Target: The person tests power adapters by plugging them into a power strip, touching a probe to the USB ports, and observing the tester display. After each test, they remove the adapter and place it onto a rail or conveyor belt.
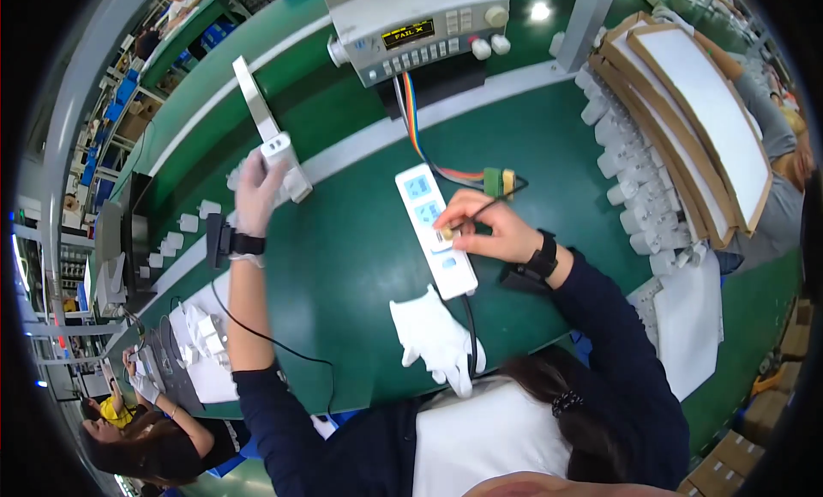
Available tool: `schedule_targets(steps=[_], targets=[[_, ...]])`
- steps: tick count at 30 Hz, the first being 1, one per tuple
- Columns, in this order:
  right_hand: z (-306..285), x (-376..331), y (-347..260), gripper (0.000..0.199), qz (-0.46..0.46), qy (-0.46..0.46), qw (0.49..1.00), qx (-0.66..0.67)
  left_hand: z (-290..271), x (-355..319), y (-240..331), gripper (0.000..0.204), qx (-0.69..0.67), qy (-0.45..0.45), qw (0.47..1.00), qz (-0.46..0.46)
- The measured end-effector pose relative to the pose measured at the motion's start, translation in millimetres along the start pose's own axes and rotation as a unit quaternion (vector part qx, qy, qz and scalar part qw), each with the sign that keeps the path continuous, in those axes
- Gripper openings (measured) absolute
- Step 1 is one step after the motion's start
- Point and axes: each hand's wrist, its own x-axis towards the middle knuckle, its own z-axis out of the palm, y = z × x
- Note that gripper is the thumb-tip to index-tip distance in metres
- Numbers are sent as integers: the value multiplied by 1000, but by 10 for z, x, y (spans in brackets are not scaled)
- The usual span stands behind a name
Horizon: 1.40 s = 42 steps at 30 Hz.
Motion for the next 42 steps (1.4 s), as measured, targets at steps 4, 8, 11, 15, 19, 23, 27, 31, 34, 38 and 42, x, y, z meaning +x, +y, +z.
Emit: schedule_targets(steps=[4, 8, 11, 15, 19, 23, 27, 31, 34, 38, 42], targets=[[-15, -39, -17, 33, -3, -2, 1000, -11, 637, -264, 809, 41, -432, -58, 896, -80], [45, -11, -10, 33, -3, -2, 1000, -7, 1101, -263, 893, 41, -451, -110, 882, -83], [46, -31, -2, 32, -5, 1, 1000, -4, 1244, -375, 947, 40, -394, -107, 911, -55], [57, -13, 46, 32, -12, 8, 1000, 5, 1270, -431, 957, 40, -185, -63, 979, 62], [66, -35, 40, 31, -10, 6, 1000, 28, 1135, -400, 1008, 41, -98, -18, 983, 154], [31, -15, 24, 30, -18, 10, 1000, 8, 811, 10, 1365, 32, -64, 28, 950, 305], [14, 7, 79, 30, -15, -13, 999, 32, 785, 618, 1783, 21, 184, -77, 911, 361], [2, -24, 127, 31, -29, -20, 998, 53, 963, 1044, 1893, 20, 326, -70, 869, 365], [15, -31, 130, 30, -36, -15, 998, 53, 1067, 1157, 1884, 18, 337, -39, 856, 390], [19, -14, 159, 30, -30, -23, 997, 64, 1105, 1134, 1896, 19, 379, -35, 852, 359], [28, 3, 120, 30, -37, -23, 997, 59, 1081, 1026, 1995, 17, 418, -37, 850, 317]])
